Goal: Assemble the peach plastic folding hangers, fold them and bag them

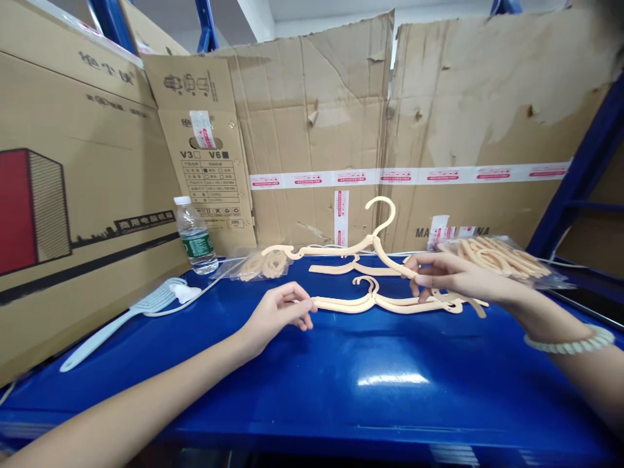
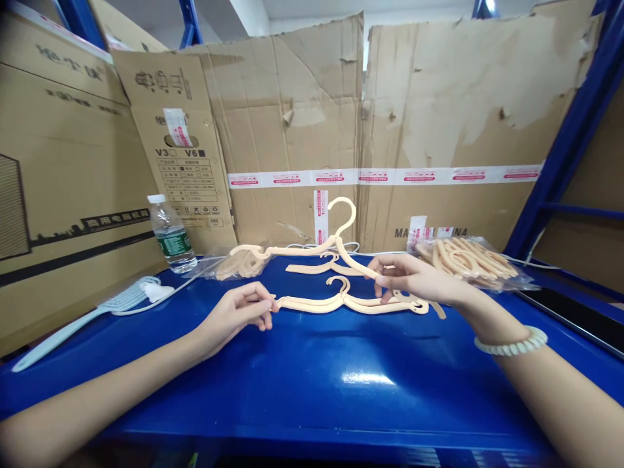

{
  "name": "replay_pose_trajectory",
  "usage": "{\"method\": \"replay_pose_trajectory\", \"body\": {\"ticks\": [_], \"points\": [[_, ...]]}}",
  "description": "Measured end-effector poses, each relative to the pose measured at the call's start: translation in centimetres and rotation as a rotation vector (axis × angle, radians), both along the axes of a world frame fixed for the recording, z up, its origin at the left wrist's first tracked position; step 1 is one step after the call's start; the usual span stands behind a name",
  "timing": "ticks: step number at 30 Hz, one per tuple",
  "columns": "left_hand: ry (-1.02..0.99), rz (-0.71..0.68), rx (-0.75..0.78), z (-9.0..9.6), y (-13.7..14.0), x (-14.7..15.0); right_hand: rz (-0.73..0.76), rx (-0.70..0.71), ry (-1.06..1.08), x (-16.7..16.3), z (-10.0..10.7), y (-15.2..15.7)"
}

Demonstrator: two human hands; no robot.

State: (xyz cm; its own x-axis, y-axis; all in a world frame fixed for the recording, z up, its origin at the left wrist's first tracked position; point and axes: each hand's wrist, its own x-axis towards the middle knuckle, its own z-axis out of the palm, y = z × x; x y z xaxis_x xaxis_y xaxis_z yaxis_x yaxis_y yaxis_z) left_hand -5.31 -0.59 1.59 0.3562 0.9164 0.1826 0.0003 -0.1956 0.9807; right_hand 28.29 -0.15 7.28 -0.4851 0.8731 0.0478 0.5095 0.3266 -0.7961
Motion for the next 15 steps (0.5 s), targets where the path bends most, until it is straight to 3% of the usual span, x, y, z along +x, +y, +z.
{"method": "replay_pose_trajectory", "body": {"ticks": [3,6,9,15], "points": [[0.250,-0.044,0.392,-0.3,-1.1,-0.1,0.035,-0.036,-0.030,1.1,0.3,-0.1],[0.358,0.049,0.664,-0.6,-1.4,-0.6,0.085,-0.129,-0.057,1.6,0.2,-0.3],[0.489,0.133,0.796,-0.6,-0.9,-0.9,0.139,-0.153,-0.137,1.5,0.1,-0.4],[0.752,0.035,0.936,-0.8,0.1,-0.9,0.148,0.008,-0.332,1.7,-0.1,-0.2]]}}
